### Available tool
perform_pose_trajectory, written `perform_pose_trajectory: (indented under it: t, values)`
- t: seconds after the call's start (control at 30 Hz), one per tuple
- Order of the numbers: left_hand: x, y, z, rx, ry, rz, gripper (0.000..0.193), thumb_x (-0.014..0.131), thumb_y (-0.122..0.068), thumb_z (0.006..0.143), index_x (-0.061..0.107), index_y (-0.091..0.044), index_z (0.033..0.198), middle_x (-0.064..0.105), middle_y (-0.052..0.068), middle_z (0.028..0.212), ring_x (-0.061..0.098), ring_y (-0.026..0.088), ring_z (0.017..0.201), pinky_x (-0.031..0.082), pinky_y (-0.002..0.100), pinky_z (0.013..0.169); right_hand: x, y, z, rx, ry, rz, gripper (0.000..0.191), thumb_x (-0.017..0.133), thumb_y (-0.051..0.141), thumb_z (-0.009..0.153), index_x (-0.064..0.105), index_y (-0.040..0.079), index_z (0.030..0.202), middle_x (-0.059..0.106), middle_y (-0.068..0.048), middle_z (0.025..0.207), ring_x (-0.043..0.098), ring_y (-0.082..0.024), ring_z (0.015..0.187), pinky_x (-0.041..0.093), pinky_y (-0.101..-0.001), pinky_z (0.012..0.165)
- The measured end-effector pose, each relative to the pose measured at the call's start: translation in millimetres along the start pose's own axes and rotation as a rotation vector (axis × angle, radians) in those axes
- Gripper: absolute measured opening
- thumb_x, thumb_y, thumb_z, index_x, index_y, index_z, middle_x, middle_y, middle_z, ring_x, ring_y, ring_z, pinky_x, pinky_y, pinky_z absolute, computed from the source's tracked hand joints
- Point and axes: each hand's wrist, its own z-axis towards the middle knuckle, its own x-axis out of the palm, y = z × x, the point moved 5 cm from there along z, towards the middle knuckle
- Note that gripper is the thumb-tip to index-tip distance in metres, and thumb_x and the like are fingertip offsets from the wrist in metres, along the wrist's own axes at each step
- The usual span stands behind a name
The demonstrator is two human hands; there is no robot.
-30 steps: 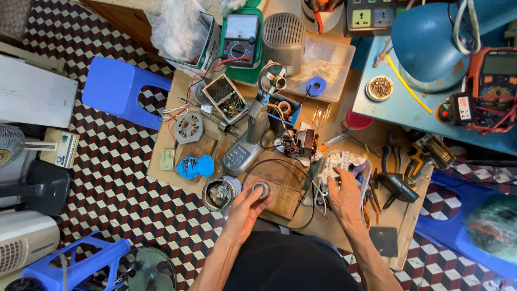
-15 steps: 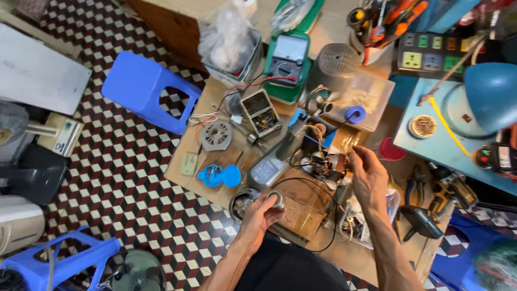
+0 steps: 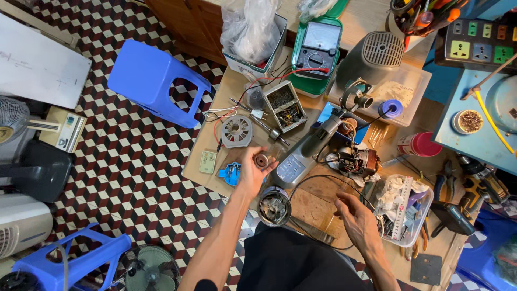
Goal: The person works at a cluttered repair bench on a small appliance motor assembly. They hold a cylindrical motor part, manipulate it with a screwdriver, wipe components with a tissue, measure parts with a ruler, and sort small parts and hardware into a box lined with a plastic bag.
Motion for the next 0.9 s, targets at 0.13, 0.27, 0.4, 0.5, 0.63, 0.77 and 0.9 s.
perform_pose_trajectory:
  t: [0.13, 0.27, 0.4, 0.5, 0.63, 0.77, 0.9]
  values:
    - [8.5, -6.6, 59.7, -0.065, -0.248, 0.368, 0.039, 0.071, -0.044, 0.088, 0.066, -0.006, 0.098, 0.061, 0.007, 0.085, 0.061, 0.023, 0.070, 0.052, 0.034, 0.053, -4.4, -32.5, -20.0, 0.089, -0.078, 0.063, 0.044, 0.062, 0.031, 0.096, 0.065, 0.002, 0.130, 0.079, -0.015, 0.099, 0.076, -0.021, 0.089, 0.059, -0.0324, 0.080]
    - [24.0, -5.5, 85.6, -0.058, -0.265, 0.694, 0.042, 0.064, -0.051, 0.090, 0.068, -0.010, 0.099, 0.067, 0.010, 0.088, 0.064, 0.024, 0.072, 0.052, 0.035, 0.044, -14.7, -71.2, -48.8, 0.189, -0.172, 0.116, 0.045, 0.064, 0.029, 0.096, 0.067, 0.002, 0.132, 0.080, -0.019, 0.093, 0.075, -0.022, 0.087, 0.058, -0.0333, 0.079]
    - [30.1, -7.6, 100.3, -0.016, -0.355, 0.803, 0.050, 0.066, -0.049, 0.091, 0.072, 0.000, 0.098, 0.071, 0.017, 0.096, 0.067, 0.028, 0.076, 0.055, 0.038, 0.048, -21.3, -114.9, -77.7, 0.334, -0.247, 0.175, 0.043, 0.064, 0.025, 0.097, 0.067, 0.000, 0.132, 0.079, -0.020, 0.095, 0.074, -0.022, 0.087, 0.057, -0.0339, 0.081]
    - [30.9, -7.1, 120.0, -0.056, -0.385, 0.851, 0.050, 0.062, -0.045, 0.093, 0.070, 0.003, 0.105, 0.071, 0.020, 0.103, 0.068, 0.033, 0.080, 0.057, 0.042, 0.051, -18.0, -143.2, -90.4, 0.397, -0.310, 0.299, 0.043, 0.065, 0.023, 0.096, 0.065, -0.001, 0.132, 0.075, -0.017, 0.103, 0.072, -0.022, 0.088, 0.058, -0.0355, 0.080]
    - [19.8, -2.8, 140.8, -0.098, -0.398, 0.851, 0.045, 0.060, -0.036, 0.093, 0.071, 0.006, 0.106, 0.072, 0.023, 0.106, 0.071, 0.035, 0.083, 0.061, 0.045, 0.054, -14.1, -161.4, -99.4, 0.414, -0.342, 0.348, 0.043, 0.065, 0.022, 0.096, 0.065, -0.001, 0.133, 0.076, -0.017, 0.106, 0.073, -0.024, 0.087, 0.059, -0.0357, 0.080]
    - [14.2, 4.2, 135.1, 0.012, -0.364, 0.891, 0.043, 0.056, -0.038, 0.095, 0.072, 0.000, 0.108, 0.071, 0.017, 0.107, 0.068, 0.033, 0.082, 0.059, 0.042, 0.052, -15.0, -153.4, -101.7, 0.414, -0.349, 0.370, 0.043, 0.064, 0.023, 0.097, 0.065, 0.000, 0.133, 0.075, -0.017, 0.105, 0.071, -0.023, 0.087, 0.059, -0.0362, 0.079]
    - [13.6, 3.3, 107.4, 0.153, -0.399, 0.900, 0.044, 0.055, -0.042, 0.097, 0.067, -0.001, 0.106, 0.070, 0.017, 0.094, 0.068, 0.028, 0.070, 0.055, 0.037, 0.045, -21.2, -125.6, -95.8, 0.413, -0.319, 0.247, 0.041, 0.063, 0.025, 0.099, 0.068, 0.001, 0.132, 0.078, -0.019, 0.099, 0.073, -0.021, 0.088, 0.058, -0.0341, 0.081]
